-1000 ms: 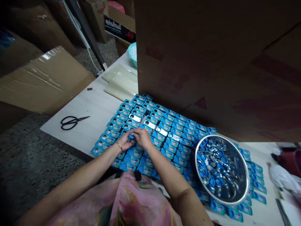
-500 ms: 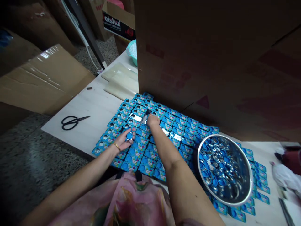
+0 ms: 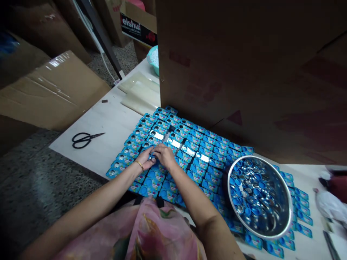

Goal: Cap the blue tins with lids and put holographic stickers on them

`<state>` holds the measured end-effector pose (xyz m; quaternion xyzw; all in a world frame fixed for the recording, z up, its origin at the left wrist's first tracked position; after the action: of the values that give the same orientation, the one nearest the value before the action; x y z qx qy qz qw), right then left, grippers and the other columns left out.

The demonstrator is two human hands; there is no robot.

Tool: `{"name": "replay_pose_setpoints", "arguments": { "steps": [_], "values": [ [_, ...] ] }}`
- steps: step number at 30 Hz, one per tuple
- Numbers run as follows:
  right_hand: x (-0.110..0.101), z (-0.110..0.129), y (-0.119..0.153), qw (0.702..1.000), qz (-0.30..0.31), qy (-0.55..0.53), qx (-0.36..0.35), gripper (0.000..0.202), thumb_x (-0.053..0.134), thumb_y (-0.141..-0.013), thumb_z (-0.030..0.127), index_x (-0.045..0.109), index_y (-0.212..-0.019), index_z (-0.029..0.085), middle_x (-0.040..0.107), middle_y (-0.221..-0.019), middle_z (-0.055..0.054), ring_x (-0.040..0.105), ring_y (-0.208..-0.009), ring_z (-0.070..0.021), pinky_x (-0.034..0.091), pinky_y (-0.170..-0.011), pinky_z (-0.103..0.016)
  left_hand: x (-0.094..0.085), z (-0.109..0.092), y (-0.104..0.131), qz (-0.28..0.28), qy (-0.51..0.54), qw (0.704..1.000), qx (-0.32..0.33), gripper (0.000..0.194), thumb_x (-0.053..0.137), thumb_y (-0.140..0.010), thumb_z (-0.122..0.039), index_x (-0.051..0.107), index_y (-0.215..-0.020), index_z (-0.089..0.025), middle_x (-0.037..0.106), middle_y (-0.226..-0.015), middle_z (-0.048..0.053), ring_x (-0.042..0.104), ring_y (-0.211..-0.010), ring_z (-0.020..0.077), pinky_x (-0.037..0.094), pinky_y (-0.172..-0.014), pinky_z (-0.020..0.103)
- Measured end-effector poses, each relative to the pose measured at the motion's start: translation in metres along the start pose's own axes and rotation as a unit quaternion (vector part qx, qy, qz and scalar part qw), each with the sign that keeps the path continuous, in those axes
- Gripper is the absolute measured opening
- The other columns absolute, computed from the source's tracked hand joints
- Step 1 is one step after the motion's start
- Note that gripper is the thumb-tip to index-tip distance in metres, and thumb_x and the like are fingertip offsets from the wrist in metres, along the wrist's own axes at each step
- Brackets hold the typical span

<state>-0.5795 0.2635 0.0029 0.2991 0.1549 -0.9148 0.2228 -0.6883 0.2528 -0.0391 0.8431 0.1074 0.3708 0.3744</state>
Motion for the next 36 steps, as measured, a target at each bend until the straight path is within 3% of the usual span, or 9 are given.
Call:
{"name": "replay_pose_setpoints", "arguments": {
  "steps": [3, 6, 12, 17, 20, 24, 28, 33, 36],
  "values": [
    [-0.025, -0.021, -0.012, 0.993, -0.069, 0.034, 0.089, 0.017, 0.049, -0.079, 0.023, 0.065, -0.086, 0.021, 0.063, -0.085, -0.001, 0.056, -0.083, -0.0137, 0.042, -0.076, -0.025, 0.002, -0.002, 0.000, 0.022, -0.053, 0.998, 0.010, 0.015, 0.057, -0.074, -0.029, 0.054, -0.080, -0.016, 0.050, -0.057, -0.002, 0.049, -0.044, 0.0069, 0.029, -0.034, 0.014],
    [-0.060, -0.046, -0.036, 0.953, -0.107, 0.173, 0.224, 0.017, 0.052, -0.077, 0.024, 0.061, -0.090, 0.019, 0.063, -0.084, -0.004, 0.057, -0.082, -0.0163, 0.042, -0.073, -0.026, -0.002, -0.004, 0.003, 0.043, -0.111, 0.992, 0.031, 0.023, 0.059, -0.072, -0.034, 0.057, -0.084, -0.015, 0.051, -0.060, -0.001, 0.050, -0.047, 0.0069, 0.030, -0.034, 0.014],
    [-0.074, -0.072, -0.090, 0.871, 0.042, 0.319, 0.371, 0.037, 0.066, -0.066, 0.026, 0.059, -0.101, 0.015, 0.060, -0.103, -0.015, 0.056, -0.096, -0.0253, 0.043, -0.074, -0.030, -0.005, -0.006, 0.012, 0.042, -0.183, 0.981, 0.054, 0.034, 0.065, -0.065, -0.043, 0.059, -0.082, -0.014, 0.051, -0.062, -0.002, 0.047, -0.048, 0.0055, 0.029, -0.035, 0.014],
    [-0.074, -0.074, -0.091, 0.862, 0.050, 0.324, 0.386, 0.050, 0.066, -0.067, 0.034, 0.054, -0.111, 0.015, 0.059, -0.107, -0.015, 0.055, -0.099, -0.0257, 0.043, -0.077, -0.031, -0.003, -0.013, 0.015, 0.038, -0.222, 0.970, 0.088, 0.036, 0.066, -0.063, -0.045, 0.059, -0.078, -0.014, 0.051, -0.061, -0.001, 0.048, -0.047, 0.0067, 0.029, -0.034, 0.015],
    [-0.070, -0.056, -0.070, 0.901, -0.002, 0.293, 0.321, 0.040, 0.062, -0.072, 0.036, 0.056, -0.108, 0.019, 0.062, -0.102, -0.012, 0.056, -0.098, -0.0244, 0.043, -0.078, -0.033, -0.003, -0.013, 0.012, 0.024, -0.268, 0.957, 0.111, 0.034, 0.067, -0.062, -0.045, 0.058, -0.071, -0.014, 0.052, -0.057, 0.000, 0.047, -0.044, 0.0078, 0.027, -0.032, 0.016],
    [-0.039, -0.028, -0.034, 0.984, 0.042, 0.073, 0.154, 0.030, 0.056, -0.076, 0.039, 0.063, -0.098, 0.021, 0.065, -0.090, -0.005, 0.060, -0.085, -0.0174, 0.045, -0.074, -0.028, 0.000, -0.008, 0.009, 0.017, -0.273, 0.954, 0.122, 0.030, 0.069, -0.061, -0.040, 0.057, -0.069, -0.014, 0.050, -0.052, -0.001, 0.046, -0.040, 0.0073, 0.025, -0.031, 0.015],
    [-0.030, -0.036, -0.019, 0.972, 0.086, -0.097, 0.196, 0.030, 0.052, -0.078, 0.037, 0.064, -0.096, 0.017, 0.064, -0.070, -0.002, 0.059, -0.061, -0.0138, 0.049, -0.059, -0.026, 0.005, -0.005, 0.012, 0.100, -0.201, 0.974, 0.021, 0.030, 0.068, -0.064, -0.036, 0.060, -0.081, -0.013, 0.053, -0.061, 0.001, 0.048, -0.046, 0.0065, 0.029, -0.035, 0.014],
    [-0.086, -0.069, -0.048, 0.949, -0.036, 0.128, 0.287, 0.020, 0.051, -0.078, 0.026, 0.063, -0.092, 0.018, 0.065, -0.082, -0.003, 0.061, -0.077, -0.0145, 0.046, -0.069, -0.024, 0.002, -0.017, 0.019, 0.147, -0.106, 0.982, -0.044, 0.026, 0.062, -0.070, -0.029, 0.060, -0.091, -0.013, 0.055, -0.070, 0.003, 0.051, -0.053, 0.0078, 0.033, -0.036, 0.014],
    [-0.105, -0.077, -0.078, 0.905, -0.030, 0.275, 0.323, 0.024, 0.059, -0.073, 0.022, 0.061, -0.096, 0.015, 0.063, -0.096, -0.010, 0.058, -0.092, -0.0200, 0.044, -0.076, -0.027, 0.000, -0.024, 0.023, 0.168, -0.089, 0.981, -0.043, 0.026, 0.058, -0.072, -0.026, 0.058, -0.095, -0.013, 0.056, -0.073, 0.004, 0.053, -0.054, 0.0098, 0.034, -0.036, 0.016]
  ]
}}
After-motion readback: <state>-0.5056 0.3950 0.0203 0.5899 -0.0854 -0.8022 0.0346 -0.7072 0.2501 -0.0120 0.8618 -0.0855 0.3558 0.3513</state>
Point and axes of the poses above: each hand's wrist, its own y-axis away from the middle knuckle, its own x-axis out of the palm, z = x × y, the point moved 2 cm from there along -y, towards the middle knuckle
